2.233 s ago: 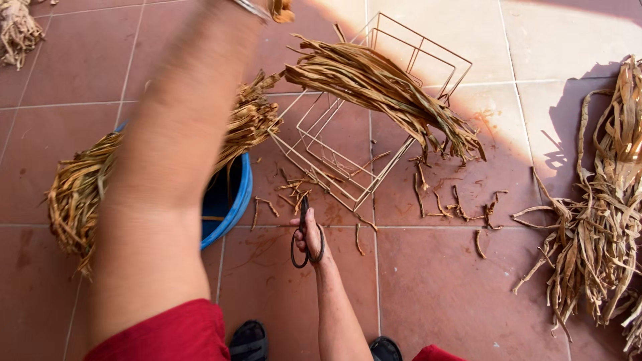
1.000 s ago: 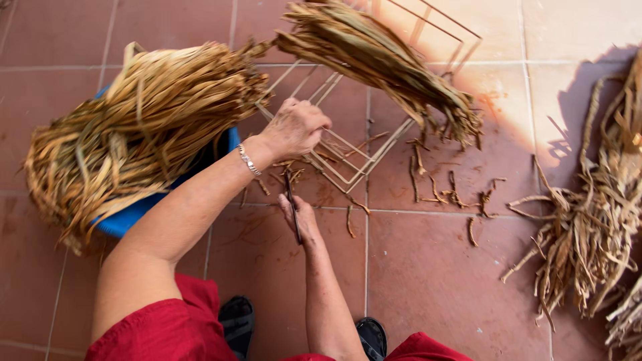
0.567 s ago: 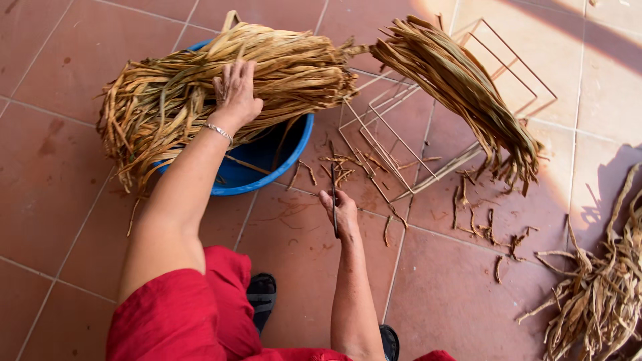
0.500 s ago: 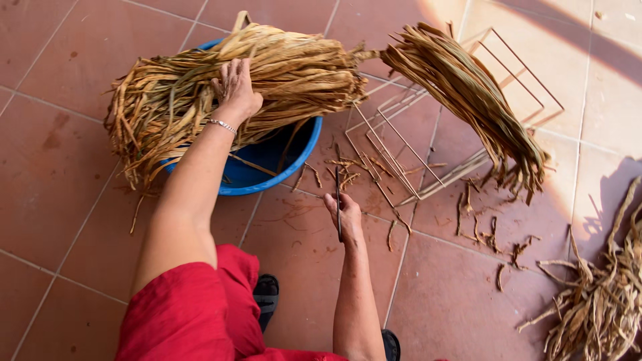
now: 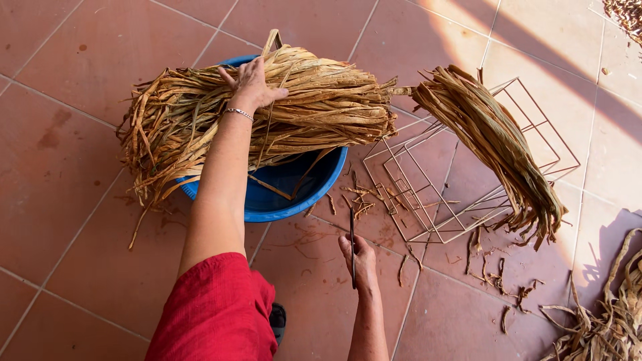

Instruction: The person sits on a tiled floor and uses scissors to trim the ends of dried plant stems. They pick up stems from a blue basin, cut the ends, and place the trimmed stems into a wire basket. The process is repeated continuously throughout the clip.

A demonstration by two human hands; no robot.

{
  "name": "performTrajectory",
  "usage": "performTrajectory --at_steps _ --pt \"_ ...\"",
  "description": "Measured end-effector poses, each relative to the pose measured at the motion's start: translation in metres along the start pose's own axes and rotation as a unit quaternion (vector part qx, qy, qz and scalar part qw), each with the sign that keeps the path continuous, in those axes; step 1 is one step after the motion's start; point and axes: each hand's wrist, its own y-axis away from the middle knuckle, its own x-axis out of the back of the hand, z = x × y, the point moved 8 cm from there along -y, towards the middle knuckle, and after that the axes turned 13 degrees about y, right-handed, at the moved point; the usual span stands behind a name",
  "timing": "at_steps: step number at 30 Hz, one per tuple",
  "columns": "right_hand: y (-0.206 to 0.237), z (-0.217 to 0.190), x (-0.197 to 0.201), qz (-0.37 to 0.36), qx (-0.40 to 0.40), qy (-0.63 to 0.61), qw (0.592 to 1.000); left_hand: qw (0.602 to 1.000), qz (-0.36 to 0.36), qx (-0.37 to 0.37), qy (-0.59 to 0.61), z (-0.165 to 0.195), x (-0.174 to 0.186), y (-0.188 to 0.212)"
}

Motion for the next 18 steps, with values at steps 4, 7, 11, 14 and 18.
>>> performTrajectory --at_steps 4,7,11,14,18 --pt "0.003 -0.009 0.003 0.005 0.058 -0.071 0.996 0.997 -0.025 0.018 -0.065 0.001 0.003 -0.003" --pt "0.003 -0.010 0.001 0.007 0.009 0.003 1.000 0.997 -0.040 0.013 -0.062 0.008 -0.002 0.005" --pt "0.006 -0.022 -0.001 -0.002 0.013 -0.027 1.000 0.990 0.090 -0.104 -0.041 0.028 0.011 0.019" --pt "0.007 -0.032 0.001 0.008 0.035 -0.029 0.999 0.965 0.163 -0.203 -0.017 0.045 0.027 0.026" --pt "0.007 -0.047 0.005 0.011 0.063 -0.055 0.996 0.989 0.034 -0.131 0.061 0.045 0.027 0.018"
